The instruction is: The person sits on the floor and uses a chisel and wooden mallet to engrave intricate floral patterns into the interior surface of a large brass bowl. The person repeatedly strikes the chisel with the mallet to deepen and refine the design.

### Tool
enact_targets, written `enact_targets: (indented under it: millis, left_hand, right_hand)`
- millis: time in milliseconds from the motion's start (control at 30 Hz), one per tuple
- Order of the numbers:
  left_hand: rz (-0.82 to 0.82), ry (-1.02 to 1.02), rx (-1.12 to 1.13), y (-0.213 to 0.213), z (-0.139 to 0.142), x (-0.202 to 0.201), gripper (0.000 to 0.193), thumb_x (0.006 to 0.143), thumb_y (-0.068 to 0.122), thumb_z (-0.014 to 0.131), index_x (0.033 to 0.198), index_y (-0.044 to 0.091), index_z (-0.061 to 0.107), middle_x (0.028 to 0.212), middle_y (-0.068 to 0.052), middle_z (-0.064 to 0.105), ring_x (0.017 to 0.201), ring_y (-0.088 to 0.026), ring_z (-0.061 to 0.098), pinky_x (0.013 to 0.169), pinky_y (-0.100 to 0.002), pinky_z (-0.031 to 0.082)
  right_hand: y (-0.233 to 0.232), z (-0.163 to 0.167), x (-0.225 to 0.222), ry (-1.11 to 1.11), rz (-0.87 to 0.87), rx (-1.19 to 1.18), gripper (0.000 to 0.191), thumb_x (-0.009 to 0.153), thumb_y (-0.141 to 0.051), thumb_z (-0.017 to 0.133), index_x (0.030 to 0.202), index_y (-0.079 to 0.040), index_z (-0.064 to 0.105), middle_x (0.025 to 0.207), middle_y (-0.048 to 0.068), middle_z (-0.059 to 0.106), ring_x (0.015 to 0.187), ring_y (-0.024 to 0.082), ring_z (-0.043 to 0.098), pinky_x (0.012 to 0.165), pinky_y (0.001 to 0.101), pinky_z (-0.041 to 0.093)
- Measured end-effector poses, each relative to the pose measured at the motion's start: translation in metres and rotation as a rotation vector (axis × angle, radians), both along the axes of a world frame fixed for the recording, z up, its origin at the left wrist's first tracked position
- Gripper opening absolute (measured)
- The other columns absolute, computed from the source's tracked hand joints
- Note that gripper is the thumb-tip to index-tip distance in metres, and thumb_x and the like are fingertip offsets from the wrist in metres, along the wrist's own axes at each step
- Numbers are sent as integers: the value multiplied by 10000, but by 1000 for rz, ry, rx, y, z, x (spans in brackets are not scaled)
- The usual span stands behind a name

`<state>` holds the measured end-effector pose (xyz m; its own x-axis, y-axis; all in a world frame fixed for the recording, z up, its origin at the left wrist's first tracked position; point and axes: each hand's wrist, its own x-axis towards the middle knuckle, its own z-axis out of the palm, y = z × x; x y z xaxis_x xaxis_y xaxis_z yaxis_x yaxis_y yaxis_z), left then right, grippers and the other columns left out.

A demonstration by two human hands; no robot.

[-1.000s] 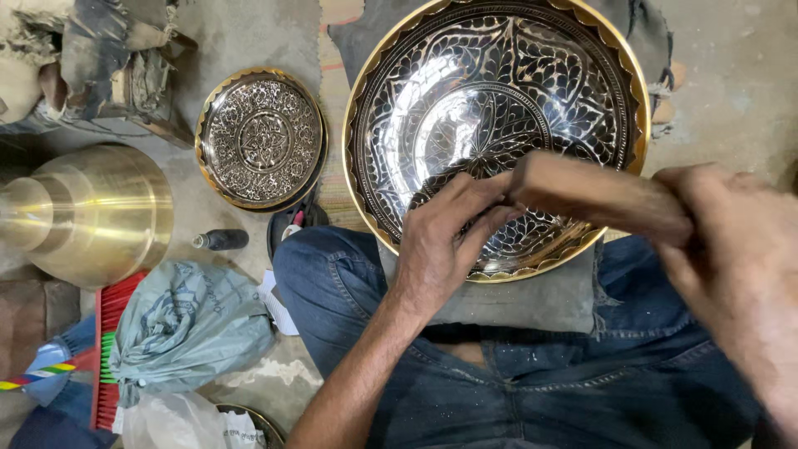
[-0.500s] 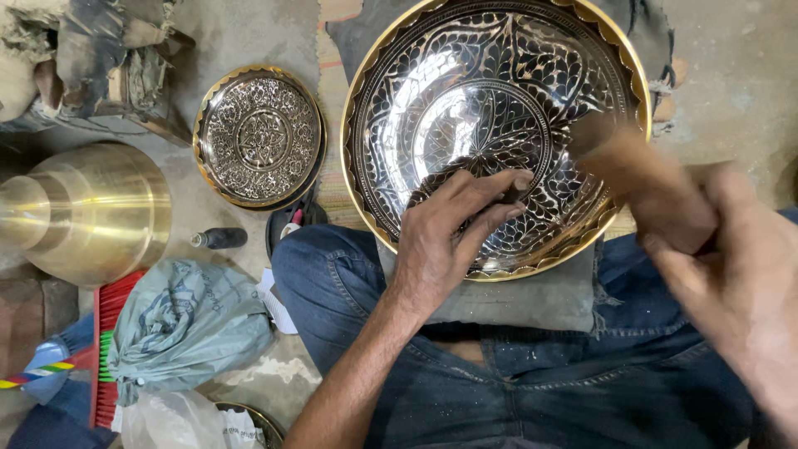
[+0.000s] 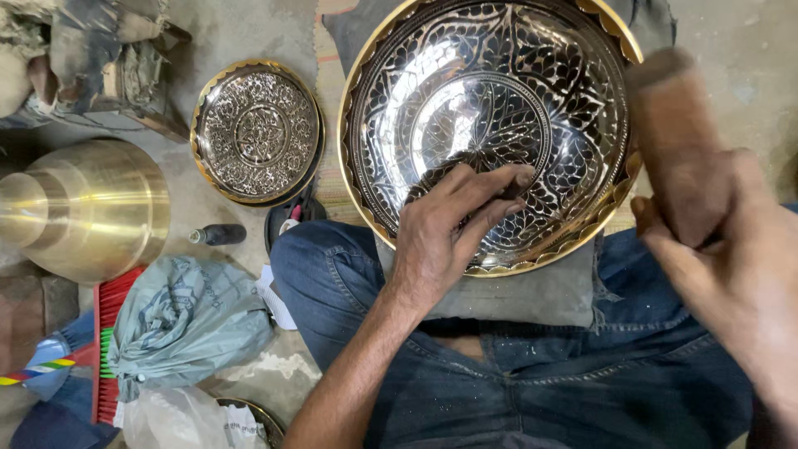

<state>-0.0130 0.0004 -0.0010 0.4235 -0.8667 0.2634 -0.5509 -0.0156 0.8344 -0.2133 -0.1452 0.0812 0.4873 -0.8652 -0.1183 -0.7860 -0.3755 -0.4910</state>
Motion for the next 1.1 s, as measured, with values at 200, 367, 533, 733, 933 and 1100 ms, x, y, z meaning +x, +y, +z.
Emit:
enact_targets:
  millis: [200, 367, 533, 733, 933, 1100]
  left_hand:
    - [6, -14, 14, -1, 0, 0, 365, 988, 190, 720, 1348, 156, 673, 940, 15, 670, 767, -63, 675, 616, -211, 634]
    - [8, -51, -12, -1, 4, 0, 377, 991, 195, 720, 1359, 150, 651, 976, 13, 663, 805, -59, 675, 655, -213, 636]
    - [11, -4, 4, 0, 6, -1, 367, 989, 181, 725, 1350, 157, 665, 959, 19, 673, 775, -62, 668, 618, -219, 613]
    - [7, -25, 4, 0, 10, 0, 394, 986, 175, 723, 1374, 189, 657, 905, 32, 615, 744, -61, 624, 610, -219, 609]
    - [3, -47, 9, 2, 11, 0, 417, 990, 175, 731, 1394, 219, 637, 910, 42, 581, 756, -56, 608, 622, -234, 591]
    - [-5, -25, 13, 2, 8, 1, 392, 1003, 182, 720, 1387, 221, 649, 895, 50, 582, 734, -52, 610, 599, -220, 595]
  right_hand:
    - [-5, -7, -8, -284, 208, -87, 427, 834, -9, 691, 1235, 29, 549, 972, 194, 674, 852, 317, 709, 728, 396, 559]
    - [-1, 0, -3, 4, 403, -337, 459, 742, 67, 766, 1172, 33, 611, 895, 232, 696, 806, 366, 717, 723, 418, 568]
    - [5, -3, 0, -131, 260, -236, 447, 878, -57, 787, 1244, 7, 539, 932, 163, 681, 847, 306, 709, 774, 389, 566]
    - [-7, -26, -19, -191, 157, -164, 336, 999, -129, 628, 1299, 11, 575, 1048, 198, 662, 918, 261, 686, 796, 341, 568]
    - [-18, -34, -31, 246, 538, -473, 413, 820, -163, 702, 1215, -59, 641, 951, 91, 685, 881, 205, 712, 784, 330, 582]
    - [-15, -53, -39, -257, -37, -36, 211, 1087, -159, 592, 1185, 21, 643, 966, 131, 690, 836, 212, 684, 796, 345, 562]
